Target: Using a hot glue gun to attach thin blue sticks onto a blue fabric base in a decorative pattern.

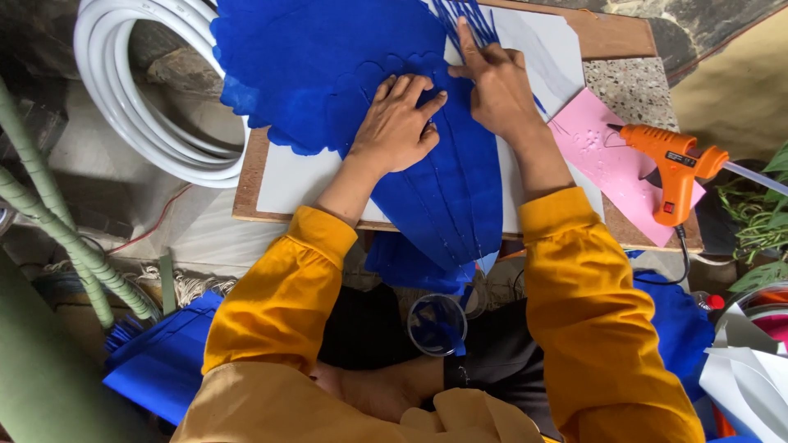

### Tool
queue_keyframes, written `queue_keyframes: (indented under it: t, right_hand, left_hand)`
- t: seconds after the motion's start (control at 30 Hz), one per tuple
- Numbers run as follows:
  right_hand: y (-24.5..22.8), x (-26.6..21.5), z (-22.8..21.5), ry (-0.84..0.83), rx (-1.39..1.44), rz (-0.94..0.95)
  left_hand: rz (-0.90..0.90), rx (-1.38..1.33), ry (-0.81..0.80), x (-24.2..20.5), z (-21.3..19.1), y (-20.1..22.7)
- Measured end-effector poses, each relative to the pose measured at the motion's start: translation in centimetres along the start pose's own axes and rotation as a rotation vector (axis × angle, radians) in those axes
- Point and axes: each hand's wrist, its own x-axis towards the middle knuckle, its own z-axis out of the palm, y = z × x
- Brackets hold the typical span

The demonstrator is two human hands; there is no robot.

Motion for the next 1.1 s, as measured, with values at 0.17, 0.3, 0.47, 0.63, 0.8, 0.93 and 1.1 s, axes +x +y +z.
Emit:
queue_keyframes:
  t: [0.17, 0.3, 0.47, 0.63, 0.8, 0.93, 1.1]
  right_hand:
    - [-0.4, 0.6, 0.1, -0.008, -0.152, 0.088]
    - [0.4, 0.7, 0.4, 0.247, 0.385, 0.191]
    - [0.1, 1.1, 1.1, 0.114, 0.472, 0.298]
    - [0.3, 1.8, 2.4, 0.116, 0.368, 0.354]
    - [-0.3, 2.0, 3.2, 0.069, 0.011, 0.259]
    - [-0.3, 2.3, 3.7, -0.086, -0.084, 0.318]
    - [1.6, 1.9, 1.5, 0.11, -0.01, 0.353]
  left_hand:
    - [-0.01, -0.012, 0.001, -0.1, 0.1, 0.0]
    - [-0.011, -0.019, 0.001, -0.1, 0.1, 0.0]
    - [-0.009, -0.015, -0.002, 0.0, 0.2, 0.0]
    - [-0.016, -0.019, -0.002, 0.0, 0.2, -0.1]
    - [-0.004, -0.019, 0.02, -0.1, 0.0, 0.0]
    - [0.002, -0.022, 0.039, -0.2, 0.0, -0.1]
    - [-0.001, -0.023, 0.033, -0.2, 0.1, -0.1]
